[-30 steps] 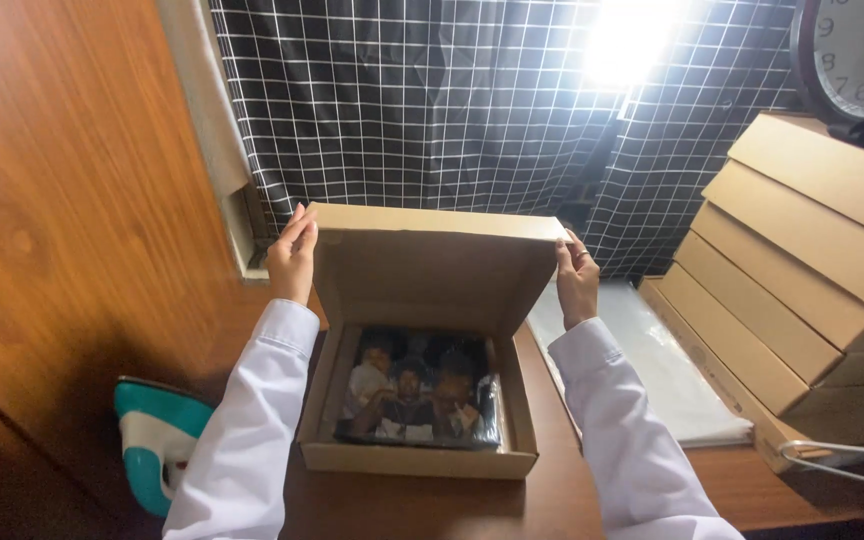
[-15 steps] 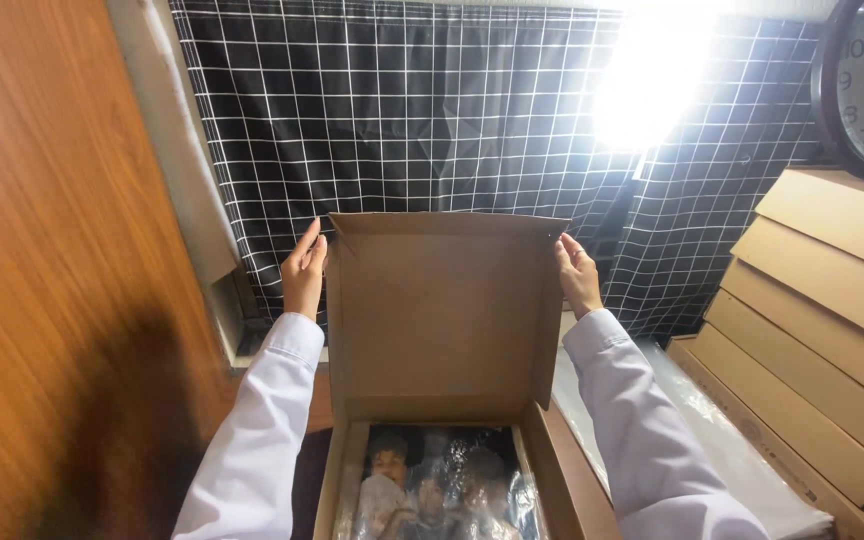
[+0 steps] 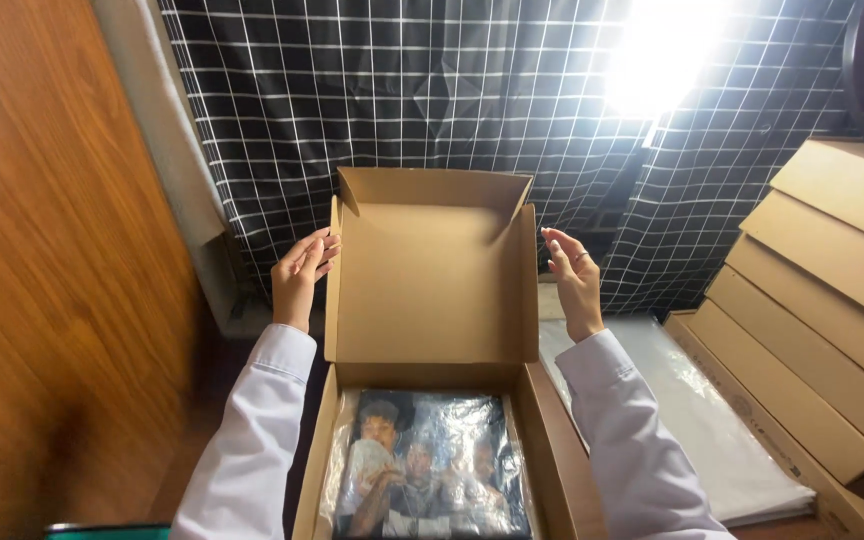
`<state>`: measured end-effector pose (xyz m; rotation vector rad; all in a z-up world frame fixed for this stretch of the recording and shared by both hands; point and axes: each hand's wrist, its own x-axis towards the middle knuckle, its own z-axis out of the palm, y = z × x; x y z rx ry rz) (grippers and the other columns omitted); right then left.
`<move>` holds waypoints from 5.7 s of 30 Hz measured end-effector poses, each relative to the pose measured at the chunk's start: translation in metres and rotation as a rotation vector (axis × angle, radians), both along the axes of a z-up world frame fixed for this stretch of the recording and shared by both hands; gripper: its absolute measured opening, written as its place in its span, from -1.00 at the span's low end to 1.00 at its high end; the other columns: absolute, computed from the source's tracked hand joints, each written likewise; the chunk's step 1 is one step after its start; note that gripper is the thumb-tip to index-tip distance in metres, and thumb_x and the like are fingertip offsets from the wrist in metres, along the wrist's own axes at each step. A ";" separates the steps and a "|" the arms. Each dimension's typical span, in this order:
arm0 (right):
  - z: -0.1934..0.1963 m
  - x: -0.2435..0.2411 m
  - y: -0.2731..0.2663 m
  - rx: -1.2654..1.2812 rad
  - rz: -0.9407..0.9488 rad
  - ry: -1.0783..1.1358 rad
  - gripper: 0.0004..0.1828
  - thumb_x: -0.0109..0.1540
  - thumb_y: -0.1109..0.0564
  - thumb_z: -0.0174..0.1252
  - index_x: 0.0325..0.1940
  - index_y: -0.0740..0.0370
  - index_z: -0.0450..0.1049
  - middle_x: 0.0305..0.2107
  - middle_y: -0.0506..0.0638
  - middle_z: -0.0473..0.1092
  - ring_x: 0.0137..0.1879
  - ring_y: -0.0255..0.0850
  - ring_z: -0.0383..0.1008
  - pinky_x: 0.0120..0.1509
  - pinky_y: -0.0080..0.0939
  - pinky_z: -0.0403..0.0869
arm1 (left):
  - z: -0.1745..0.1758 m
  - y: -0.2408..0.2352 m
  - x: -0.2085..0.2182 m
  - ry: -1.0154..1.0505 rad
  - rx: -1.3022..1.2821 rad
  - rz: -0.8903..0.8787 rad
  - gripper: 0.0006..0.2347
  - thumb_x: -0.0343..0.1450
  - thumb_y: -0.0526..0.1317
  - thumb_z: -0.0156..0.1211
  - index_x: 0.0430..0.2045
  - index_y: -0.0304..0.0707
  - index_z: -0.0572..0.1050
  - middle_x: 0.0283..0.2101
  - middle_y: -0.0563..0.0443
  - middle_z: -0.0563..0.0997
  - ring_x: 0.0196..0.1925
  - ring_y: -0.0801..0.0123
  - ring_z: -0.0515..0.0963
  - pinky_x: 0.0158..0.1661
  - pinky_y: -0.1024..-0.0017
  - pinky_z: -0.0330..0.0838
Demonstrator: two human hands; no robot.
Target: The person places a plastic-wrapped printed t-shirt into a cardboard box, closes the box, and stacks it with other boxes. The person then retrieves another box, opens it, and removes a plastic-wrapped t-shirt from inside.
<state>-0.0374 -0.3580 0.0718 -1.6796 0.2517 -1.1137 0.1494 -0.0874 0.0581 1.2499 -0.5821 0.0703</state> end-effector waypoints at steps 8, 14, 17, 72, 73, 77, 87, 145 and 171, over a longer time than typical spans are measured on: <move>-0.046 -0.081 0.056 0.129 0.112 0.082 -0.72 0.22 0.08 -0.10 0.00 0.11 0.32 -0.08 -0.02 0.35 0.12 -0.26 0.27 0.09 -0.29 0.27 | -0.059 0.033 -0.079 0.141 0.021 0.010 -0.79 0.39 -0.14 -0.07 -0.17 -0.10 0.43 -0.24 -0.11 0.53 -0.16 0.27 0.54 -0.11 0.42 0.37; -0.109 -0.128 0.073 0.246 0.186 0.244 -0.76 0.23 0.09 -0.10 -0.05 0.11 0.35 -0.14 0.01 0.38 0.08 -0.21 0.32 0.09 -0.29 0.29 | -0.126 0.051 -0.117 0.284 0.055 0.047 -0.83 0.38 -0.17 -0.05 -0.23 -0.12 0.44 -0.29 -0.06 0.54 -0.22 0.36 0.55 -0.18 0.54 0.42; -0.145 -0.139 0.082 0.307 0.202 0.313 -0.77 0.22 0.08 -0.08 -0.07 0.12 0.35 -0.15 0.02 0.38 0.08 -0.22 0.32 0.09 -0.31 0.30 | -0.169 0.056 -0.126 0.357 0.077 0.031 -0.83 0.38 -0.15 -0.03 -0.24 -0.12 0.44 -0.29 -0.05 0.54 -0.23 0.37 0.54 -0.18 0.55 0.41; -0.322 -0.105 0.025 -0.460 0.056 0.960 -0.72 -0.01 0.21 0.16 -0.21 0.26 0.41 -0.30 0.13 0.38 -0.05 0.07 0.35 0.16 0.03 0.27 | -0.343 0.052 -0.116 0.079 1.180 0.157 -0.85 0.20 -0.29 0.12 -0.39 -0.14 0.45 -0.35 -0.06 0.51 -0.15 0.07 0.44 -0.08 0.27 0.33; -0.326 -0.105 0.023 -0.434 0.036 0.926 -0.77 0.01 0.18 0.14 -0.27 0.28 0.41 -0.38 0.16 0.40 -0.09 0.09 0.37 0.18 0.06 0.23 | -0.328 0.052 -0.121 0.142 1.084 0.186 -0.86 0.23 -0.22 0.13 -0.39 -0.11 0.45 -0.36 -0.07 0.51 -0.17 0.06 0.45 -0.11 0.24 0.34; -0.285 -0.102 0.036 -0.216 0.006 0.857 -0.77 0.04 -0.03 0.15 -0.36 0.13 0.41 -0.57 0.09 0.42 -0.10 0.09 0.37 0.36 -0.07 -0.05 | -0.285 0.058 -0.118 0.352 0.966 0.210 -0.82 0.24 -0.05 0.14 -0.44 -0.06 0.48 -0.41 -0.03 0.54 -0.19 0.12 0.50 -0.17 0.28 0.36; -0.182 -0.140 0.045 0.748 0.486 0.369 -0.61 0.11 0.09 0.05 0.04 0.04 0.27 -0.39 0.02 0.38 -0.24 -0.18 0.44 -0.17 -0.23 0.44 | -0.172 0.089 -0.142 0.602 0.227 -0.182 -0.66 0.21 -0.12 0.25 -0.19 -0.05 0.35 -0.24 0.01 0.54 -0.36 0.31 0.57 -0.34 0.58 0.44; -0.183 -0.145 0.162 -0.983 0.003 0.416 -0.94 0.16 0.01 0.04 -0.33 -0.05 0.32 -0.53 -0.18 0.24 -0.49 -0.19 0.40 -0.42 -0.28 0.37 | -0.207 0.144 -0.222 0.311 0.200 0.348 -0.85 0.26 -0.14 0.26 -0.52 -0.24 0.55 -0.65 0.10 0.32 -0.70 0.63 0.33 -0.62 0.62 0.43; -0.192 -0.136 0.135 -0.709 0.385 0.842 -0.55 0.22 -0.13 -0.19 -0.62 0.04 0.44 -0.74 0.03 0.27 -0.50 0.04 0.37 -0.36 -0.08 0.38 | -0.164 0.052 -0.192 -0.351 1.501 -0.073 -0.90 0.24 -0.01 0.09 -0.56 0.14 0.50 -0.46 0.22 0.51 -0.27 0.25 0.53 -0.26 0.27 0.42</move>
